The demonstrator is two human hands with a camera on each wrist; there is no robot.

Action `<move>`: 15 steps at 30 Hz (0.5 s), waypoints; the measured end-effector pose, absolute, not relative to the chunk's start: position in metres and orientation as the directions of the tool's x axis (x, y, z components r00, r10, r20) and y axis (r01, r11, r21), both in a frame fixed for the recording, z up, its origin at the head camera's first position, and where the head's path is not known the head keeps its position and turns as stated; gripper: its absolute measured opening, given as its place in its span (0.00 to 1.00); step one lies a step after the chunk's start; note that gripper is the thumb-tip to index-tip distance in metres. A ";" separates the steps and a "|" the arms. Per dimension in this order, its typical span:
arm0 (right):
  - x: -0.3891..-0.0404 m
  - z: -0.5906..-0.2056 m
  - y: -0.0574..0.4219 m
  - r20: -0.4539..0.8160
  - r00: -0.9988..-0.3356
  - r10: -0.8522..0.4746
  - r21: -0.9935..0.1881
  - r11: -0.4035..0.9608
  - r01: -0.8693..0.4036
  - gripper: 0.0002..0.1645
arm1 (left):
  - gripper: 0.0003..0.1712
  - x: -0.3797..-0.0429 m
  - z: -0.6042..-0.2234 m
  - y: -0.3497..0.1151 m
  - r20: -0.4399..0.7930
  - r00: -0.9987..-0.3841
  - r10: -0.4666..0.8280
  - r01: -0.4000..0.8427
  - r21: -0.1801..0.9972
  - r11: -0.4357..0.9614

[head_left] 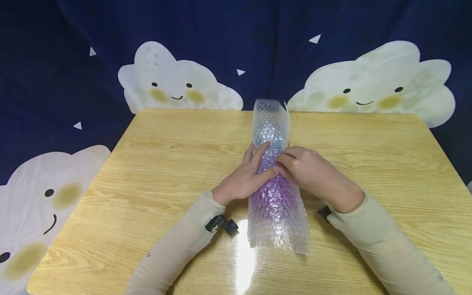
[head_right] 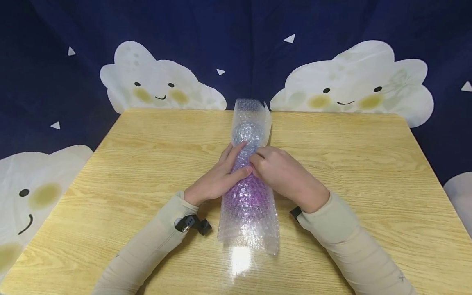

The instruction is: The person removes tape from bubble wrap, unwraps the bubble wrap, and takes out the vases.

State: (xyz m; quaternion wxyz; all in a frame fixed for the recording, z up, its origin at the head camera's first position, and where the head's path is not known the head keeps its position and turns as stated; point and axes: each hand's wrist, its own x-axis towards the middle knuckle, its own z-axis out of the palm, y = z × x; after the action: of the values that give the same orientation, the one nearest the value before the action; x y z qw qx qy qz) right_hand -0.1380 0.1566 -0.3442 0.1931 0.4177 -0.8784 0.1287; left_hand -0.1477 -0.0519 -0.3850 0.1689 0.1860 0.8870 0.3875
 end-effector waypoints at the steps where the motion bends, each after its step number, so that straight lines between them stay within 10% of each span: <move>1: -0.138 -0.345 0.156 0.447 -0.577 -0.684 -0.062 0.620 -0.782 0.11 | 0.49 -0.147 -0.385 -0.052 -0.152 -0.874 0.461 0.201 0.751 0.629; 15: -0.133 -0.344 0.152 0.438 -0.581 -0.686 -0.006 0.644 -0.765 0.11 | 0.50 -0.147 -0.386 -0.054 -0.145 -0.878 0.457 0.209 0.742 0.637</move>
State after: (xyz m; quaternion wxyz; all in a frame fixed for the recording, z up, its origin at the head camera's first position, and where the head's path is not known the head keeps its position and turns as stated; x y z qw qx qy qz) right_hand -0.1331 0.1520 -0.3440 0.2026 0.4103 -0.8838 0.0974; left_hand -0.1471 -0.0535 -0.3862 0.1619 0.1869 0.8900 0.3830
